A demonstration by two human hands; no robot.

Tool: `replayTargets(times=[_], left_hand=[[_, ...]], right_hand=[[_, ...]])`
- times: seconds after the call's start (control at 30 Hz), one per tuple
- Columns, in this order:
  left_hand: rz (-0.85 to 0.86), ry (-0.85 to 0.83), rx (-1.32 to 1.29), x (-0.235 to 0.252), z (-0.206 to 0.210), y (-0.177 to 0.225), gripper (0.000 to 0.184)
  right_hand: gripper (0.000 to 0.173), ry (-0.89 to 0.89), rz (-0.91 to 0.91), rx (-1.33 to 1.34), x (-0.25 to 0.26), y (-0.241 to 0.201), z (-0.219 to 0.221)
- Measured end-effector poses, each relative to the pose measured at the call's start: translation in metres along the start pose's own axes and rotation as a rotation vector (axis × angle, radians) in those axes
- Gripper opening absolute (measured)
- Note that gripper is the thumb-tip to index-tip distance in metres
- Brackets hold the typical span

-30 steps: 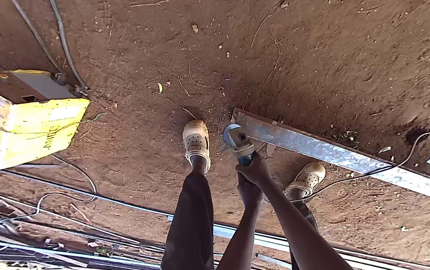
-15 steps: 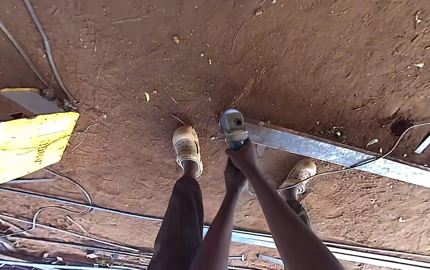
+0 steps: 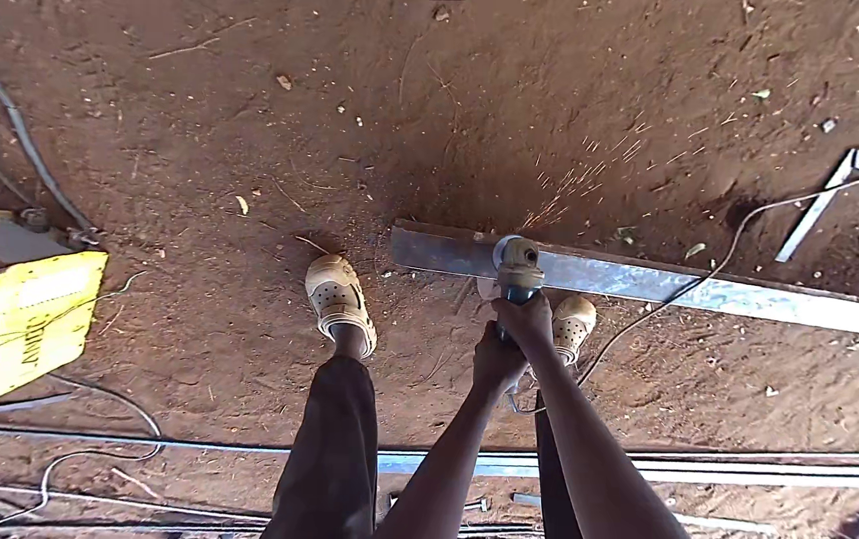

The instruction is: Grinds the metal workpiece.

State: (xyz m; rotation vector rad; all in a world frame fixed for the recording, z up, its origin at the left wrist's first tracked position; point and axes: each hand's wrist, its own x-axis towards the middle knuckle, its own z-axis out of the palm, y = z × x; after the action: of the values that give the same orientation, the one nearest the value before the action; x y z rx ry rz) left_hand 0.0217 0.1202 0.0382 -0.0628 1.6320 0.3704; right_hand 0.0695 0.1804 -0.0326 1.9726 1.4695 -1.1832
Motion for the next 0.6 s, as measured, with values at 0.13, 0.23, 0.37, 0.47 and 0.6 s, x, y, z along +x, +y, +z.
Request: replayTargets(times=[0.13, 0.23, 0.37, 0.47, 0.6], left_hand=[[0.007, 0.074, -0.099, 0.005, 0.003, 0.002, 0.045], [0.090, 0.177, -0.223, 0.031, -0.001, -0.015, 0.047], [0.086, 0.105, -0.257, 0.026, 0.010, 0.007, 0.043], [0.129, 0.037, -0.222, 0.027, 0.060, 0.030, 0.038], [0.116, -0.112, -0.252, 0.029, 0.143, 0.075, 0.035]], right_hand=[[0.056, -0.150, -0.024, -0.047, 0.004, -0.028, -0.009], [0.055, -0.274, -0.093, -0.120, 0.011, -0.061, -0.006], [0.049, -0.316, -0.032, -0.123, 0.021, -0.063, -0.033], [0.048, -0.286, 0.001, -0.098, 0.047, -0.028, -0.078], [0.050, -0.185, 0.053, -0.120, 0.088, 0.022, -0.155]])
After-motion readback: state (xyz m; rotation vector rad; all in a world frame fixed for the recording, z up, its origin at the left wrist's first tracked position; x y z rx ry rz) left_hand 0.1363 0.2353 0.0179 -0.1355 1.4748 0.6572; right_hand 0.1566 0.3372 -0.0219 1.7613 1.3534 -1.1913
